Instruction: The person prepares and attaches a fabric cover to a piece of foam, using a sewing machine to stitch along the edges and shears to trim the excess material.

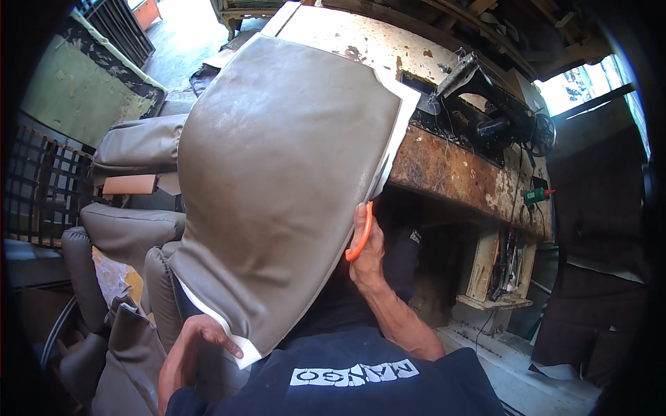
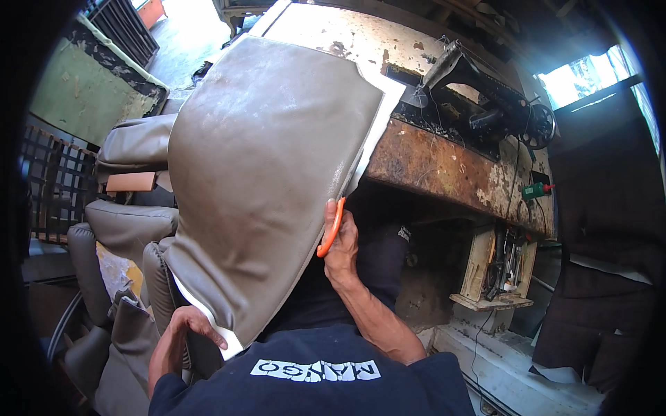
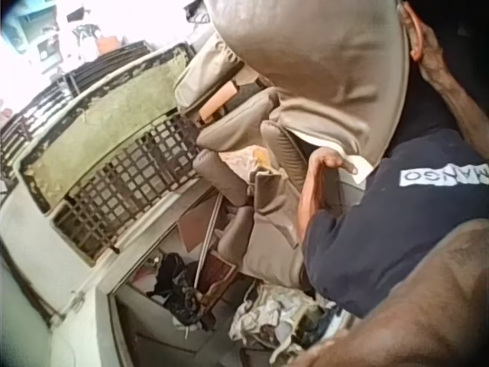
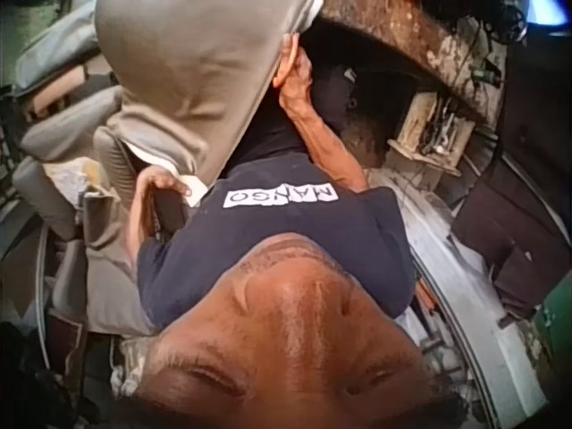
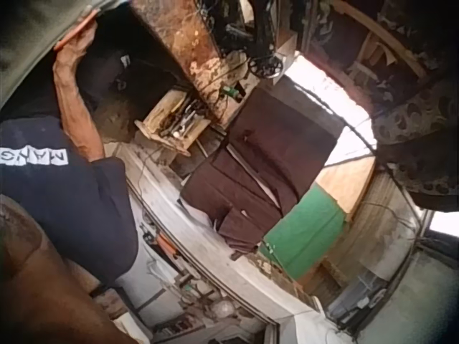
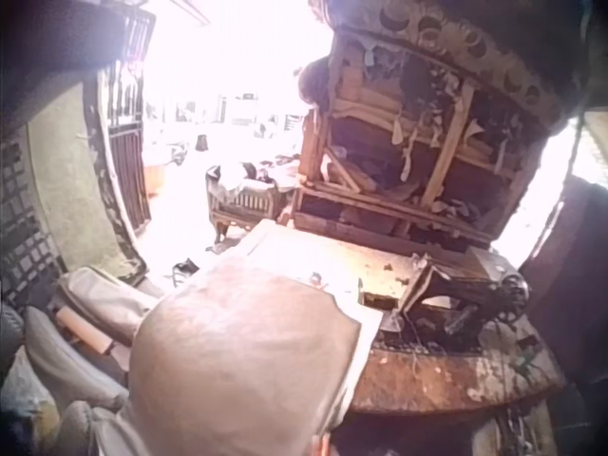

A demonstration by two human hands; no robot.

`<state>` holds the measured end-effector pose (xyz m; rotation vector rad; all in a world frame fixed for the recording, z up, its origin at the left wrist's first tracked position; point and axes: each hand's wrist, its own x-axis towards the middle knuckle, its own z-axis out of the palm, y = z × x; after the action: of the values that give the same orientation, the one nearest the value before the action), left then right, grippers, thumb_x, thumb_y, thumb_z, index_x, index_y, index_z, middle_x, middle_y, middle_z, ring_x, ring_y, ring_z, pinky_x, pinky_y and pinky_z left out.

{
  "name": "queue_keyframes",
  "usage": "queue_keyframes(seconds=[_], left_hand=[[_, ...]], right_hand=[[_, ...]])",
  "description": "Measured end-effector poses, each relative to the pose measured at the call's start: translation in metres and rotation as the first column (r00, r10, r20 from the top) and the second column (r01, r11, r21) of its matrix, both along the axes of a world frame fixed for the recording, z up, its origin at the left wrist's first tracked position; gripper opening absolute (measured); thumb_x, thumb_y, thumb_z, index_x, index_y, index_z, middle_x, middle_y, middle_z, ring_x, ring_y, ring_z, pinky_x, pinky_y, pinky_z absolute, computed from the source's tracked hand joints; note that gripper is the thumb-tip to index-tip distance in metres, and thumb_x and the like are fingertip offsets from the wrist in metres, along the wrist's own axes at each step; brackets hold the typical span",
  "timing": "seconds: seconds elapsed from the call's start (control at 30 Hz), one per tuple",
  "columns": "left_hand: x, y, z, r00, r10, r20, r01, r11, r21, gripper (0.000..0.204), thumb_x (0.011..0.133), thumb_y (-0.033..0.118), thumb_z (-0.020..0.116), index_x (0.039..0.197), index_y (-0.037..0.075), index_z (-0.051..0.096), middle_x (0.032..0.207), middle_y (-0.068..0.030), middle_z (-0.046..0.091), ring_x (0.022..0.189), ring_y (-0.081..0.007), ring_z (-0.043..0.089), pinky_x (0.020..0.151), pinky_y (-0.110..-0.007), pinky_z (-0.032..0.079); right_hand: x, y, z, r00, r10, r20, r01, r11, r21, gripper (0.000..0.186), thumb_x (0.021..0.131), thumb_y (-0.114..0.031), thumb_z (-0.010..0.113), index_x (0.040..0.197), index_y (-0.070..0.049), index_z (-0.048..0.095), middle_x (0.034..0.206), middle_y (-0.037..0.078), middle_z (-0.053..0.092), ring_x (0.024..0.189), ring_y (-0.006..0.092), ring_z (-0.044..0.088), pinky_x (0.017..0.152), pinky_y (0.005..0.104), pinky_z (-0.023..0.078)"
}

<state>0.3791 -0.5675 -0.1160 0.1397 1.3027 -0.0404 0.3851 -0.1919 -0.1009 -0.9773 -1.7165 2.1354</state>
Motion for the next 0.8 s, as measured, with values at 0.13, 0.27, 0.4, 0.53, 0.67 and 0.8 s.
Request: queue_keyframes(seconds=[0.13,0.27,0.4,0.53,0.67,0.8], left_hand=[[0.006,-0.001,0.005,0.996,-0.04,-0.077,0.044,0.998,0.055,0.088,0.07,0.066,0.09,0.121,-0.004,0.075,0.124,-0.0162,0.075,0.118,-0.0264,0.069,0.107,-0.035,0.048],[0.024,-0.029,-0.028,0.998,0.042,0.055,-0.04,0.998,-0.046,0.087,0.07,0.067,0.089,0.118,-0.005,0.076,0.12,-0.0161,0.075,0.114,-0.0287,0.069,0.104,-0.037,0.049],[0.015,-0.004,-0.008,0.996,0.007,0.087,0.014,0.971,-0.238,0.084,0.071,0.067,0.089,0.116,-0.003,0.077,0.115,-0.0168,0.076,0.108,-0.0292,0.069,0.097,-0.038,0.051],[0.013,0.025,0.013,0.987,-0.159,-0.005,0.155,0.969,-0.192,0.062,0.076,0.045,0.092,0.116,0.0,0.078,0.11,-0.0095,0.078,0.102,-0.0232,0.072,0.097,-0.035,0.052],[0.009,0.01,0.006,0.996,-0.089,0.026,0.092,0.98,-0.175,0.06,0.077,0.043,0.092,0.115,0.0,0.078,0.109,-0.0096,0.078,0.101,-0.023,0.072,0.096,-0.035,0.052],[0.005,0.0,0.003,0.999,-0.029,0.023,0.033,0.986,-0.165,0.058,0.077,0.041,0.092,0.115,0.0,0.078,0.109,-0.0096,0.078,0.101,-0.0227,0.072,0.095,-0.035,0.053]], right_hand=[[-0.003,0.002,-0.001,0.999,-0.006,-0.043,0.005,1.0,-0.029,0.039,0.109,-0.044,0.056,0.091,-0.01,0.059,0.063,-0.009,0.041,0.048,0.0,0.033,0.041,0.0206,0.027],[-0.007,0.002,0.006,0.999,-0.031,-0.037,0.028,0.997,-0.077,0.038,0.109,-0.043,0.056,0.09,-0.011,0.059,0.062,-0.01,0.04,0.047,-0.0006,0.031,0.041,0.0201,0.026],[-0.009,0.006,0.005,0.999,-0.035,-0.023,0.034,0.998,-0.044,0.038,0.11,-0.043,0.056,0.091,-0.01,0.059,0.063,-0.01,0.039,0.048,-0.0003,0.031,0.041,0.0205,0.026],[-0.011,0.014,0.0,0.999,-0.034,-0.037,0.033,0.999,-0.035,0.04,0.108,-0.046,0.057,0.094,-0.009,0.061,0.065,-0.009,0.04,0.05,0.001,0.031,0.042,0.0221,0.027],[-0.01,0.018,0.001,1.0,0.003,0.019,-0.004,0.999,0.041,0.042,0.108,-0.048,0.058,0.095,-0.008,0.061,0.067,-0.008,0.041,0.051,0.0018,0.033,0.043,0.0227,0.028],[-0.014,0.022,0.011,1.0,0.013,0.018,-0.013,0.999,0.036,0.045,0.105,-0.05,0.062,0.093,-0.007,0.059,0.067,-0.007,0.041,0.053,0.0019,0.036,0.045,0.0227,0.032]])
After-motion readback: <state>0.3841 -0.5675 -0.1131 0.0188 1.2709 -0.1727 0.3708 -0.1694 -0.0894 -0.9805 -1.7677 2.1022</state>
